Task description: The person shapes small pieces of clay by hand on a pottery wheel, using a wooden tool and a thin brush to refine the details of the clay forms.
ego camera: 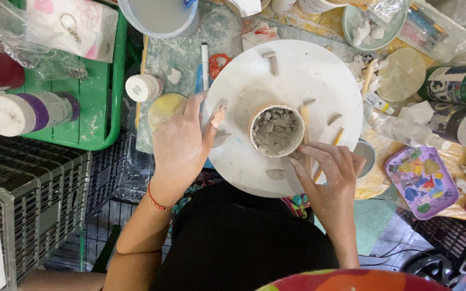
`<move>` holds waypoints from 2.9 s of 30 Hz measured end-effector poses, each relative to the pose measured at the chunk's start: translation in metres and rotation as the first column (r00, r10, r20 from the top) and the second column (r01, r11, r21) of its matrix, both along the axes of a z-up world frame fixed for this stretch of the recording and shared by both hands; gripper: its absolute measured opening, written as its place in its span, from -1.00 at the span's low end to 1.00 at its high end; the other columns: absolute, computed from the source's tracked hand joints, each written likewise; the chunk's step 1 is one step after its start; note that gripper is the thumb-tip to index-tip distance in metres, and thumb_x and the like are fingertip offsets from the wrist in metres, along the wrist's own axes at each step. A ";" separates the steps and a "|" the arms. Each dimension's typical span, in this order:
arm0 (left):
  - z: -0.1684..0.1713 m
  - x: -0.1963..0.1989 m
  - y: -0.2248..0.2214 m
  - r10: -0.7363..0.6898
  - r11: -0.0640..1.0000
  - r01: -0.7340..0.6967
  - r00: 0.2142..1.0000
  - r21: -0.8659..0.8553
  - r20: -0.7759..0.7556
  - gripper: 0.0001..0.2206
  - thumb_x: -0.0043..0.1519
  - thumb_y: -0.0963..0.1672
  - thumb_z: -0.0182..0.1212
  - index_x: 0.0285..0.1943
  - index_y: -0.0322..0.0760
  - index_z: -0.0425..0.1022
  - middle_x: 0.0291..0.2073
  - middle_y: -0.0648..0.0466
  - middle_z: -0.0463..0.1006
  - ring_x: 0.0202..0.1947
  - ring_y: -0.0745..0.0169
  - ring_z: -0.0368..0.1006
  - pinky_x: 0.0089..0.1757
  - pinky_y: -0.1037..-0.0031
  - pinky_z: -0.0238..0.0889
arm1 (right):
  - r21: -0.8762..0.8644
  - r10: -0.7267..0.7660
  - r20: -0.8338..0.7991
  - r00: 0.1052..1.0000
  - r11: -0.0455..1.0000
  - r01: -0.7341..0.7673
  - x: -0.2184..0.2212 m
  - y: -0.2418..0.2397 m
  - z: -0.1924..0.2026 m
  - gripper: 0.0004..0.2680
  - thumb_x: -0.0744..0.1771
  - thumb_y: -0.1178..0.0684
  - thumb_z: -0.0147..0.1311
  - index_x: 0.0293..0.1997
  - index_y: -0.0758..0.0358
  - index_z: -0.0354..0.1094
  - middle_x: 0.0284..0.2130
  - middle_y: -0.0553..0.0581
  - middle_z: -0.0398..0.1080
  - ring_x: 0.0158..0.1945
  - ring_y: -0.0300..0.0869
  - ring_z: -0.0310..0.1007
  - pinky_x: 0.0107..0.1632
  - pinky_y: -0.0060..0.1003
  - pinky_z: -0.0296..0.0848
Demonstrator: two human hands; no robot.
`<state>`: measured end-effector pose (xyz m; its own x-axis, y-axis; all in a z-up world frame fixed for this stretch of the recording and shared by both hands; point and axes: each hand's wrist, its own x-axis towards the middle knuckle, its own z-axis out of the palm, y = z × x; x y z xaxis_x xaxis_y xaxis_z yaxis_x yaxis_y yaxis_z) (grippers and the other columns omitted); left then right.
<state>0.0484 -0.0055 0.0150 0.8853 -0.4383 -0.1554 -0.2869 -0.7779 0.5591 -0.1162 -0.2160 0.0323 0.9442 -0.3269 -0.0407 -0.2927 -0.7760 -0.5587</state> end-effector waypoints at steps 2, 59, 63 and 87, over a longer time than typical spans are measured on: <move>-0.004 0.002 -0.002 -0.006 0.999 0.007 1.000 -0.048 0.019 -0.61 0.41 0.03 0.15 0.20 -0.36 0.45 -0.11 -0.17 0.61 -0.23 -0.15 0.57 -0.23 0.21 0.40 | -0.019 0.016 0.011 1.000 1.000 -0.016 0.000 0.000 -0.002 -0.76 0.24 0.11 0.37 -0.05 0.22 0.48 -0.07 0.06 0.49 -0.02 -0.06 0.38 0.19 -0.14 0.13; 0.029 -0.071 -0.031 -0.819 -0.034 -0.688 0.435 -0.725 -0.374 -0.32 0.52 0.20 -0.53 0.68 -0.23 -0.10 0.51 -0.08 0.06 0.55 0.06 -0.08 0.50 0.26 -0.21 | -0.174 0.022 0.423 0.906 0.983 0.057 -0.023 0.039 0.023 -0.88 0.32 0.13 0.38 -0.17 0.12 0.49 -0.15 -0.04 0.48 -0.04 -0.10 0.27 0.11 -0.19 0.22; 0.018 -0.075 -0.017 -0.702 -0.135 -0.639 0.601 -0.758 -0.382 -0.39 0.59 0.15 -0.48 0.64 -0.27 0.03 0.47 -0.06 0.18 0.49 0.05 0.05 0.43 0.23 -0.07 | 0.141 -0.156 0.436 0.886 0.985 0.104 -0.053 0.044 0.014 -0.90 0.41 0.22 0.24 -0.10 0.23 0.35 -0.22 0.02 0.51 -0.15 -0.23 0.41 -0.10 -0.40 0.38; -0.007 -0.134 0.040 -0.521 -0.101 -0.729 0.619 -0.678 -0.588 -0.49 0.47 0.04 -0.11 0.50 -0.35 0.16 0.24 0.01 0.33 0.13 0.18 0.30 0.18 0.31 0.16 | 0.625 -0.399 0.332 0.855 0.772 0.118 -0.131 0.064 -0.043 -0.94 0.43 0.40 -0.07 -0.06 0.45 0.25 -0.29 0.21 0.45 -0.20 -0.19 0.52 -0.05 -0.31 0.54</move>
<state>-0.0854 0.0350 0.0075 0.8214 -0.5490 -0.1546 0.5534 0.7019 0.4484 -0.2467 -0.1519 -0.0104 0.7890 -0.6092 0.0801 -0.0596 -0.2056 -0.9768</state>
